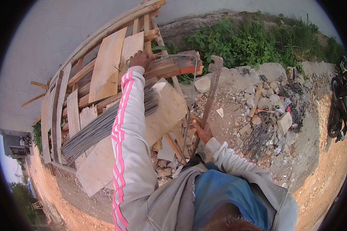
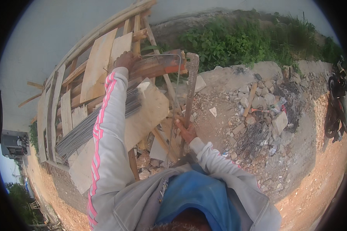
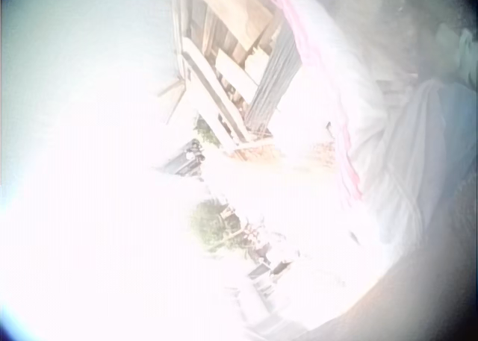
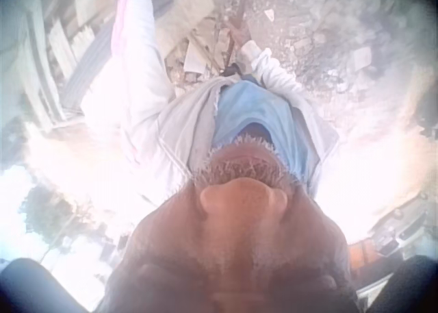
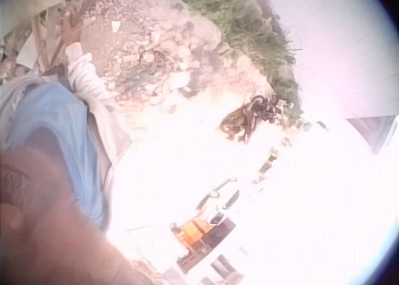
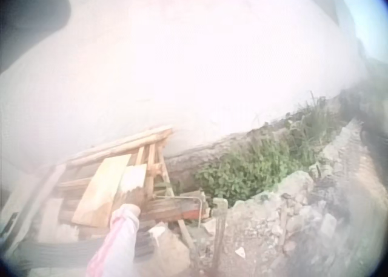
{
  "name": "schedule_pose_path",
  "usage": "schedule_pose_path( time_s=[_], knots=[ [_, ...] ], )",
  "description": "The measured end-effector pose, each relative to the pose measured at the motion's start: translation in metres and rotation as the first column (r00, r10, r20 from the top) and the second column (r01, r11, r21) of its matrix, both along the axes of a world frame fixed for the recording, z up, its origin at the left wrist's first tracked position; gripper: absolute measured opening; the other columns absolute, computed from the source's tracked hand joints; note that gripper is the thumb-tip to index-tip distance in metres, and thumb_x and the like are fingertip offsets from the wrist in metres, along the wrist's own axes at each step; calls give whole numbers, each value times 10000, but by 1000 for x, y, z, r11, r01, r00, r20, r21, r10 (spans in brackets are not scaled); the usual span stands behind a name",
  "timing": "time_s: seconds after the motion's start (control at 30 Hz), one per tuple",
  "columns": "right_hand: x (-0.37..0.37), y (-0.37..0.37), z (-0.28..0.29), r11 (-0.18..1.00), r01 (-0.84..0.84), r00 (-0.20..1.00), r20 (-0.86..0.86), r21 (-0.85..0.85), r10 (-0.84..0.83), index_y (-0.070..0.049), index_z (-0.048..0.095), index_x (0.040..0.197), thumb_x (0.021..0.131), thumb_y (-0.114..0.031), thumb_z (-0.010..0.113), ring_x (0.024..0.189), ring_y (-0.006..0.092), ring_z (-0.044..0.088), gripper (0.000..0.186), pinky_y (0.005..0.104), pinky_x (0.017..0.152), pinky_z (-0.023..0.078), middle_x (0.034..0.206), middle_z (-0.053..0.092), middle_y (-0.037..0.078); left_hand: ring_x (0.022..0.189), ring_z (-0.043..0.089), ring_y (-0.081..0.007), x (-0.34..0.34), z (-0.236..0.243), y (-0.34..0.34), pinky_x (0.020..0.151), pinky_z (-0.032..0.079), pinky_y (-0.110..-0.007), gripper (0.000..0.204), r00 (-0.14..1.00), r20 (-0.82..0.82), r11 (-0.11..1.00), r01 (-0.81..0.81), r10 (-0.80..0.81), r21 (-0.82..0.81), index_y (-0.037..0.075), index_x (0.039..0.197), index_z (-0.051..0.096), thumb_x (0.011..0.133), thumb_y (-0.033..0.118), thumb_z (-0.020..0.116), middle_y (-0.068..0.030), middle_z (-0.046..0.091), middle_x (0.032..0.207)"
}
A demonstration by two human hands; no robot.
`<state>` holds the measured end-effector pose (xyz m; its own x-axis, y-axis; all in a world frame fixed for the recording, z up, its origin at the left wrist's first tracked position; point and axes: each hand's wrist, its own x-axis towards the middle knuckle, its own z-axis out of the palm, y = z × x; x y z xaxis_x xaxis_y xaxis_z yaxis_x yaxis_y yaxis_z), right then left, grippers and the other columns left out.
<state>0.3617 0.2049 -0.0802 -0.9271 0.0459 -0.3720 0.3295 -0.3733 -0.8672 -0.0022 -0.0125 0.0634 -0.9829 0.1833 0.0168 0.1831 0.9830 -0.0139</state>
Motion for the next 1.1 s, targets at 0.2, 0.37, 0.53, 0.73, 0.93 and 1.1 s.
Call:
schedule_pose_path(
  time_s=[0.2, 0.37, 0.53, 0.73, 0.93, 1.1],
  knots=[
    [-15, 4, -2, 993, -113, 993, 39, -28, 114, -27, 572, 1386, 1023, -383, 628, 750, 121, 687, 512, 244, 459, 452, 860, 714, 64, 1042, 665, -335, 1, 35, 2, 910, 463, -557, 554, 952, -250, 983, 185, -180, -4, 90, 1046, 683, 937, 622, 577, -121, 685, 1068],
    [-43, 40, -10, 989, 36, 979, -202, 146, -6, 4, 650, 1189, 1023, -295, 640, 613, 125, 599, 342, 307, 596, 497, 753, 649, 40, 902, 678, -357, 26, 97, 12, 755, 502, -493, 446, 885, -419, 948, 284, -202, 144, 92, 923, 619, 947, 537, 617, -123, 688, 955],
    [-63, 140, 49, 965, 87, 988, -145, 249, -52, -18, 659, 986, 988, -301, 694, 501, 96, 500, 285, 266, 464, 403, 632, 556, 5, 829, 677, -408, 106, 115, -23, 694, 510, -522, 303, 939, -295, 923, 265, -180, 280, 82, 980, 608, 965, 383, 641, -163, 704, 891],
    [-69, 233, 106, 772, -87, 983, -70, 630, 168, -28, 693, 908, 940, -327, 754, 525, 59, 466, 307, 257, 481, 369, 605, 526, -37, 763, 674, -432, 215, 28, -49, 650, 515, -542, 190, 970, -166, 891, 232, -179, 391, 78, 1016, 634, 982, 263, 607, -216, 690, 808],
    [-134, 284, 135, 553, -181, 939, -26, 813, 344, -45, 679, 831, 921, -347, 772, 525, 64, 462, 328, 282, 485, 360, 600, 524, -44, 750, 678, -443, 267, -3, -22, 656, 523, -547, 187, 997, -76, 848, 40, 0, 529, 82, 1056, 651, 966, 238, 601, -237, 689, 788],
    [-191, 300, 149, 487, -287, 879, 24, 825, 477, -76, 619, 764, 921, -346, 778, 478, 69, 432, 351, 286, 453, 332, 559, 499, -43, 739, 680, -452, 286, -21, 1, 670, 526, -559, 199, 993, -70, 825, -38, 93, 564, 94, 1103, 640, 966, 231, 594, -242, 691, 775]
  ],
)
